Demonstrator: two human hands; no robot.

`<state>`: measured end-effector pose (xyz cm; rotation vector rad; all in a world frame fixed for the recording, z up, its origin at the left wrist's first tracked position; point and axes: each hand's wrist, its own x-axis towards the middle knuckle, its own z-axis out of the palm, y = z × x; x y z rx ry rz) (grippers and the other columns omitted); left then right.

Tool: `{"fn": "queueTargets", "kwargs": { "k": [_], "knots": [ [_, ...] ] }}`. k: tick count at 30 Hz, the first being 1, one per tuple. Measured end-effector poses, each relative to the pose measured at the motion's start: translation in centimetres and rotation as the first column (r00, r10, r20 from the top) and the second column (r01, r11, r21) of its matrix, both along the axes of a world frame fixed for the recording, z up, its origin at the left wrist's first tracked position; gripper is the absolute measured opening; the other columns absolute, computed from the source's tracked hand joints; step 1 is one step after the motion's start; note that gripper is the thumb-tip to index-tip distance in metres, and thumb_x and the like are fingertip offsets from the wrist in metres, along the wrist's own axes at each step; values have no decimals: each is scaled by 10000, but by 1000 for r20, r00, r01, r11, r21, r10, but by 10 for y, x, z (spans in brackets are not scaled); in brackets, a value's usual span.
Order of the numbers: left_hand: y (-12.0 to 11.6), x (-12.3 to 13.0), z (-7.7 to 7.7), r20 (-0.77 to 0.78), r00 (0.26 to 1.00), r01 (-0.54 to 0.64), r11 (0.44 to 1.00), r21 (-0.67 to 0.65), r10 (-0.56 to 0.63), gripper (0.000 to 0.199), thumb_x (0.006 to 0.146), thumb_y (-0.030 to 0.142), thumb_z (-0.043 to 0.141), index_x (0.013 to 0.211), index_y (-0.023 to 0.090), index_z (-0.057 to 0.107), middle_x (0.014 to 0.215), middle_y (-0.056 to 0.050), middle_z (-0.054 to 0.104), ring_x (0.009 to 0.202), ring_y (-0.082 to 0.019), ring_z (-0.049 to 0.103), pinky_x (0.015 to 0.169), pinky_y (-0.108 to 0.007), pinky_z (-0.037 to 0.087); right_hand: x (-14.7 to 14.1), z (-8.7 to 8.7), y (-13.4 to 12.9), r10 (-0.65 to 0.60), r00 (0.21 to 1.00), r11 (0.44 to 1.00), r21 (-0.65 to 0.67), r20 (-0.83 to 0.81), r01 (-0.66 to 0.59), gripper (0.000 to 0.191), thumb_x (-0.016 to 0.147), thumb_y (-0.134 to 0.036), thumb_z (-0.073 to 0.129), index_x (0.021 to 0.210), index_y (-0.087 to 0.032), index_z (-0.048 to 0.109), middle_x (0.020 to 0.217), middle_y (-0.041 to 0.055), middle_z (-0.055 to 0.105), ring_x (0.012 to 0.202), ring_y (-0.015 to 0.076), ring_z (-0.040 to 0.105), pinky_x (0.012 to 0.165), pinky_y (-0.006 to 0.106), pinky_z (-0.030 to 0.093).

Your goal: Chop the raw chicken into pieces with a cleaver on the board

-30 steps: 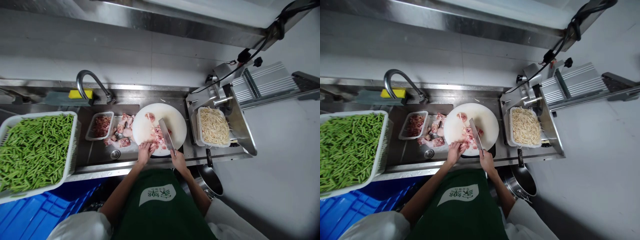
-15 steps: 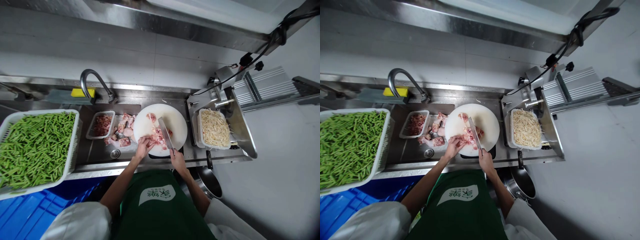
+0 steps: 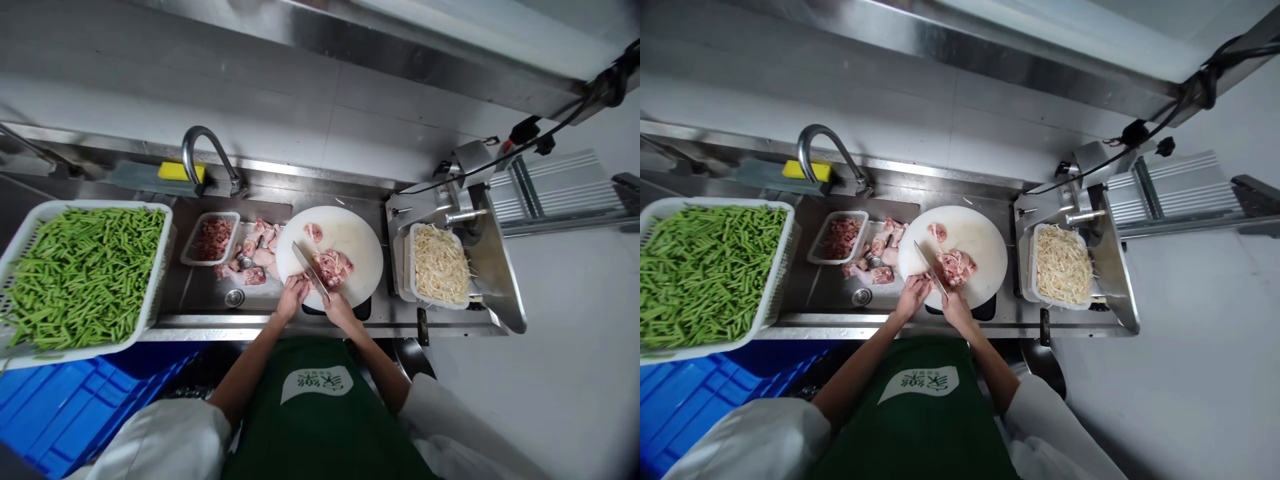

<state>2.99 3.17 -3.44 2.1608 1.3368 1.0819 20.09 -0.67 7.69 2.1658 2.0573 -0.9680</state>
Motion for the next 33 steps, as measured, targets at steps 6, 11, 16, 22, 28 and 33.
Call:
{"fn": "queueTargets", "kwargs": {
  "k": [6,11,16,22,28,33],
  "knots": [
    [-8,-12,12,157,973,-175,984,21,169,120,943,271,577,942,190,666,945,-78,645,954,-210,606,886,-373,517,14,29,-5,5,999,999,34,39,-6,388,1037,-353,380,1056,-149,709,953,129,752,897,231,695,768,263,431],
    [-20,-22,15,203,914,-364,931,29,351,101,925,260,585,896,189,650,936,-88,631,958,-223,598,904,-395,488,-18,25,0,13,997,983,181,-71,0,431,1055,-323,301,1203,-157,670,1061,136,743,981,228,686,845,260,444],
    [-13,-6,-3,51,987,-151,988,-35,153,149,955,261,535,1006,190,655,1052,-105,673,1019,-239,604,915,-404,469,-38,-9,17,51,998,998,26,-48,-50,362,1017,-256,398,1159,-117,701,1058,161,744,1007,228,683,853,254,452],
    [-9,-8,18,65,996,-51,998,-36,53,146,947,246,522,931,188,655,985,-100,686,948,-230,619,878,-385,491,-21,10,43,-58,993,998,-24,-98,56,396,1018,-387,427,1055,-135,730,1015,152,754,982,245,692,793,266,458],
    [60,-11,134,308,900,-370,914,168,308,146,911,251,567,1023,194,641,1041,-83,668,1024,-225,602,980,-402,451,18,40,-5,-39,994,997,60,-103,46,417,1039,-397,365,1111,-157,699,1038,134,749,996,235,687,860,266,444],
    [130,62,141,-360,906,110,944,-311,-224,147,865,253,587,879,153,694,961,-133,707,1030,-271,633,985,-418,454,5,21,-32,56,995,997,-50,-88,-61,420,1030,-385,371,1050,-155,721,1030,137,754,1013,239,695,881,278,454]
  ]
}}
